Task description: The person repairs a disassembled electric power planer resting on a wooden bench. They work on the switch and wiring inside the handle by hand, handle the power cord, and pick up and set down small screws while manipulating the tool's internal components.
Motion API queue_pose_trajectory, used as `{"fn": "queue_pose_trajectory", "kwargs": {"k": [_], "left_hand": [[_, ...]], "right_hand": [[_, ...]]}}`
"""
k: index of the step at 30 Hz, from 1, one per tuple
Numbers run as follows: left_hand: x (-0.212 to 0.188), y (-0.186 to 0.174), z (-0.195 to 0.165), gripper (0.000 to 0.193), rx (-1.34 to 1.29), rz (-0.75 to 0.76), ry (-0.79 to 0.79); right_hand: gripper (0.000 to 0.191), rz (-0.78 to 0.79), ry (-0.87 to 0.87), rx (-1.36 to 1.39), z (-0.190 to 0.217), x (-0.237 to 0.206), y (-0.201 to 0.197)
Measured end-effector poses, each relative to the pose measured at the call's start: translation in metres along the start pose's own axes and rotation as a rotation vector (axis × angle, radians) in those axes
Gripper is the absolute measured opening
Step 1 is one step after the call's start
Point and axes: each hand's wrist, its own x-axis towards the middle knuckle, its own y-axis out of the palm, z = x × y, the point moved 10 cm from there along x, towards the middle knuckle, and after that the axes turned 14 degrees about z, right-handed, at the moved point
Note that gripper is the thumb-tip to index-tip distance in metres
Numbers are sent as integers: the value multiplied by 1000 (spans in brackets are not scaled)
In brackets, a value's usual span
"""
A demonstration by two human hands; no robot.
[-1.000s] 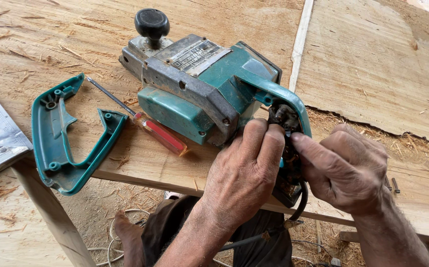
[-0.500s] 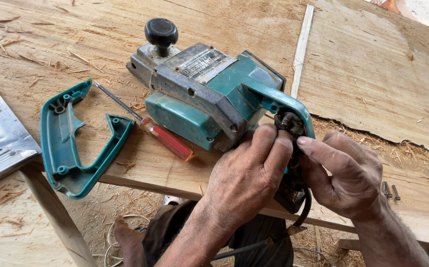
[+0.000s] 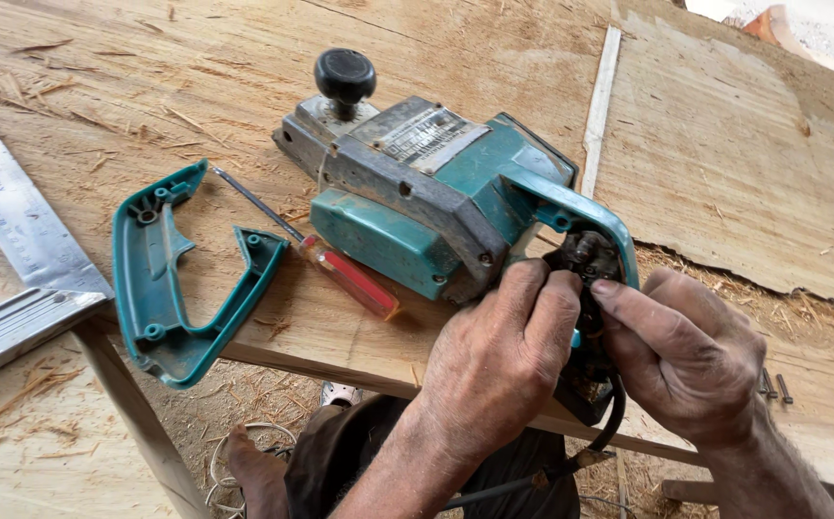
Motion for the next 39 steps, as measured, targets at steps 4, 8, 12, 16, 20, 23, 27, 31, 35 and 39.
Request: {"fn": "queue_pose_trajectory", "kwargs": {"k": [4,8,12,16,20,23,27,31,35,39], "left_hand": [[-4,-8,4,27,-11,-27,2],[-10,-14,7,29,-25,-23,10],[-13,-21,7,33,-65,-18,26],[-14,-29,4,39,-52,-30,55],[-14,-31,1,44,-37,-30,75],[-11,-25,3,43,-53,9,70],[-10,-18,6,44,-110,59,81],[-9,-16,10,45,-149,64,71],[-8,-14,13,46,-179,79,68],[-8,-15,14,45,-167,61,62]], "right_hand": [[32,-26,-19,11,7,5,5],[33,-48,-13,-72,15,8,7],[35,-52,-31,-145,24,12,6],[36,-60,-35,-125,27,17,3],[37,-48,-33,-104,26,21,-1],[38,-42,-26,-88,25,21,-1],[38,-71,-34,-61,24,20,-1],[39,-65,-25,-68,23,20,0],[40,-64,-28,-102,24,20,2],[41,-94,-23,-92,22,18,3]]}}
